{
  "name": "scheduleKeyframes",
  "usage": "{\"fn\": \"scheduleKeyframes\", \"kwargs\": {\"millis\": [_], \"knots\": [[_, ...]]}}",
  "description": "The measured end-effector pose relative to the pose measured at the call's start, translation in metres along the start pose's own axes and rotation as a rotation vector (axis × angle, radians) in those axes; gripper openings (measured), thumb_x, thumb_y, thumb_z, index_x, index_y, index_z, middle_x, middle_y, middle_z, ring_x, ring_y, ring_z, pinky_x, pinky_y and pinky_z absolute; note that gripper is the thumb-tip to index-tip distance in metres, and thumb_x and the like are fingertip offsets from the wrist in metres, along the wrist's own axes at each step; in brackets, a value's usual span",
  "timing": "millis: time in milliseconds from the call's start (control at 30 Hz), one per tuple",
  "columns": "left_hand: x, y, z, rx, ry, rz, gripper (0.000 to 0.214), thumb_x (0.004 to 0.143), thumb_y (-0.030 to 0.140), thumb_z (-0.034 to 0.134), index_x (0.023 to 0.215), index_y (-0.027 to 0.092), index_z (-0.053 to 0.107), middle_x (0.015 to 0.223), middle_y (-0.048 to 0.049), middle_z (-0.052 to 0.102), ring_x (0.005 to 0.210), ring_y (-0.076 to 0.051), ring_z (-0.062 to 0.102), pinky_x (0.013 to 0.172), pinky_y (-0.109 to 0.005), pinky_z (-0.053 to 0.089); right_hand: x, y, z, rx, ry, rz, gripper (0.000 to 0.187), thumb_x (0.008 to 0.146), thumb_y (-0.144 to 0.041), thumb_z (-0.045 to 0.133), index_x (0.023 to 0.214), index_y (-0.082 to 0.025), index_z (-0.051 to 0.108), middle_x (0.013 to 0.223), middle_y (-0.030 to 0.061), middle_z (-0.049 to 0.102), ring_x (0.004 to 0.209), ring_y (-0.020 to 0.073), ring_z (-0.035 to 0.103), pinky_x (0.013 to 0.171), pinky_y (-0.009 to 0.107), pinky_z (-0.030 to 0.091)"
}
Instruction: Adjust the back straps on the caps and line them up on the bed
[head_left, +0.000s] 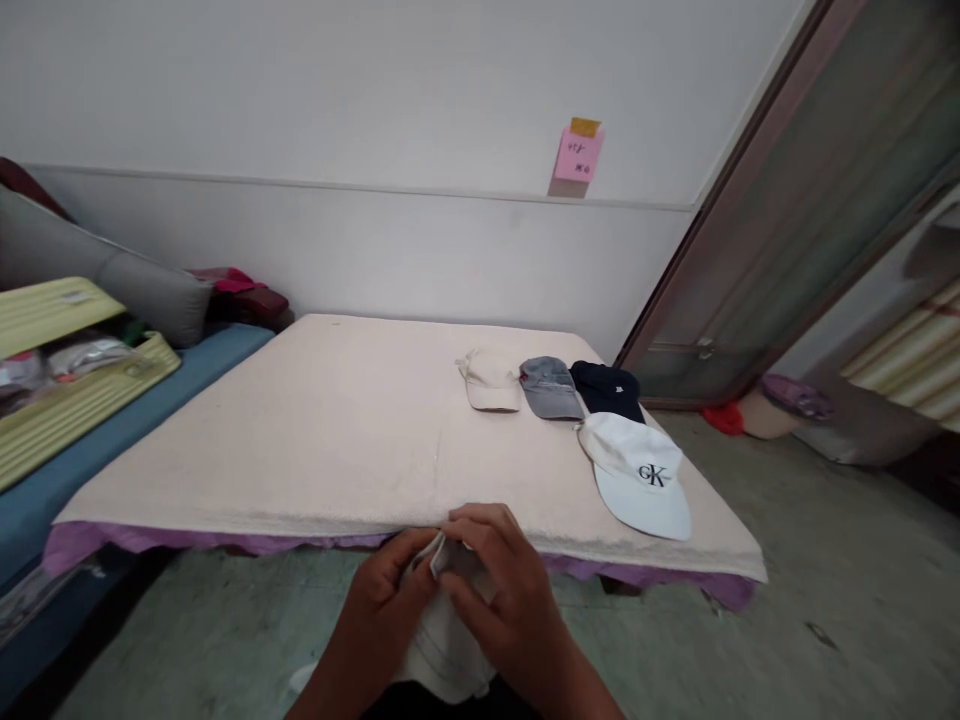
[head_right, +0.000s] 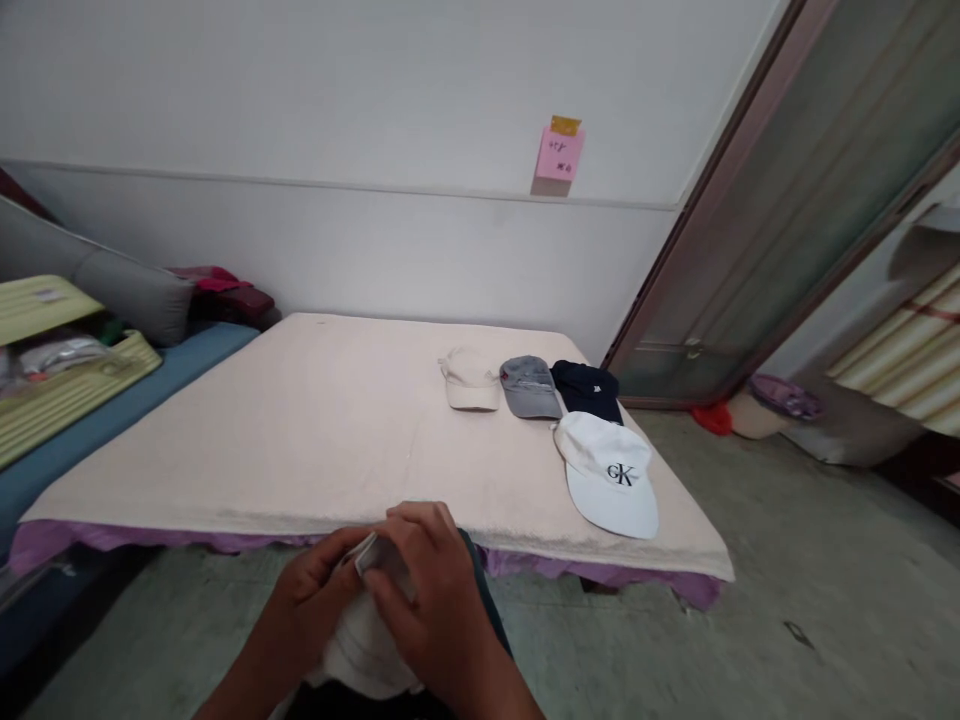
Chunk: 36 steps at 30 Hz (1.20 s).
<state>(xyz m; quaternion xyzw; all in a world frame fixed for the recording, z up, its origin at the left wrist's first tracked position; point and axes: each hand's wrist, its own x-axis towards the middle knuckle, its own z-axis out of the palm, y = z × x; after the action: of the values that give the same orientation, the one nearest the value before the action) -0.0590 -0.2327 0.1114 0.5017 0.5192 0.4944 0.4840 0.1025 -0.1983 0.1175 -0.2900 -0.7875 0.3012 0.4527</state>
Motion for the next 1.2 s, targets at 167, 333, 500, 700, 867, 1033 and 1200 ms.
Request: {"fn": "scheduleKeyframes", "kwargs": {"millis": [167, 333, 500, 700, 867, 1033, 1200], "knots": [[-0.005, -0.004, 0.000, 0.046, 0.003, -0.037, 0.026, 0.080, 0.036, 0.059, 0.097, 0.020, 0.071, 0.089, -0.0044, 0.070, 0.081, -0.020, 0.059, 0.072, -0.026, 0.045, -0.005, 0.000, 0.006, -0.061, -0.053, -0.012, 0.029, 0.083, -0.011, 0.053, 0.110, -0.021, 0.055, 0.105, 0.0073, 0.057, 0.098, 0.0195, 0.051, 0.086, 0.035, 0.042], [-0.011, 0.003, 0.005, 0.003, -0.030, -0.128, 0.023, 0.081, 0.037, 0.058, 0.089, 0.018, 0.069, 0.071, -0.0011, 0.062, 0.065, -0.015, 0.051, 0.057, -0.022, 0.040, -0.004, 0.001, 0.010, -0.010, 0.074, 0.078, 0.013, 0.082, -0.011, 0.051, 0.089, -0.019, 0.058, 0.084, 0.0036, 0.059, 0.080, 0.0170, 0.052, 0.073, 0.031, 0.041], [-0.014, 0.005, 0.003, -0.100, -0.029, -0.218, 0.024, 0.076, 0.039, 0.064, 0.076, 0.015, 0.065, 0.057, 0.0029, 0.052, 0.051, -0.009, 0.040, 0.047, -0.019, 0.031, -0.001, 0.010, 0.016, 0.543, 0.180, 0.445, 0.004, 0.080, -0.021, 0.055, 0.077, -0.019, 0.056, 0.068, -0.0003, 0.056, 0.059, 0.0118, 0.049, 0.055, 0.024, 0.038], [-0.016, 0.006, -0.004, -0.307, -0.020, -0.348, 0.030, 0.067, 0.040, 0.073, 0.085, 0.016, 0.069, 0.059, 0.0006, 0.060, 0.049, -0.009, 0.048, 0.047, -0.020, 0.034, 0.005, 0.012, 0.005, 0.761, 0.001, 0.410, 0.014, 0.081, -0.031, 0.060, 0.086, -0.018, 0.063, 0.086, 0.0046, 0.063, 0.076, 0.0156, 0.057, 0.068, 0.027, 0.043], [-0.018, 0.012, -0.009, -0.474, 0.015, -0.433, 0.029, 0.060, 0.035, 0.079, 0.080, 0.016, 0.071, 0.057, -0.0022, 0.065, 0.047, -0.011, 0.053, 0.048, -0.021, 0.038, 0.006, 0.010, -0.007, 0.516, -0.305, 0.301, 0.027, 0.091, -0.035, 0.047, 0.098, -0.017, 0.066, 0.088, 0.0048, 0.062, 0.083, 0.0164, 0.055, 0.073, 0.028, 0.041], [-0.018, 0.018, -0.013, -0.547, -0.030, -0.457, 0.025, 0.059, 0.031, 0.080, 0.076, 0.015, 0.072, 0.056, -0.0033, 0.066, 0.047, -0.011, 0.055, 0.047, -0.020, 0.039, 0.012, 0.009, -0.011, 0.363, -0.424, 0.240, 0.019, 0.088, -0.028, 0.051, 0.095, -0.018, 0.066, 0.087, 0.0033, 0.060, 0.081, 0.0148, 0.054, 0.072, 0.026, 0.040], [-0.015, 0.021, -0.018, -0.622, -0.078, -0.476, 0.022, 0.061, 0.028, 0.079, 0.077, 0.015, 0.072, 0.062, -0.0056, 0.069, 0.051, -0.013, 0.058, 0.051, -0.022, 0.042, 0.024, 0.010, -0.010, 0.435, -0.502, 0.243, 0.013, 0.083, -0.026, 0.058, 0.088, -0.016, 0.065, 0.081, 0.0021, 0.059, 0.075, 0.0135, 0.052, 0.067, 0.024, 0.039]]}}
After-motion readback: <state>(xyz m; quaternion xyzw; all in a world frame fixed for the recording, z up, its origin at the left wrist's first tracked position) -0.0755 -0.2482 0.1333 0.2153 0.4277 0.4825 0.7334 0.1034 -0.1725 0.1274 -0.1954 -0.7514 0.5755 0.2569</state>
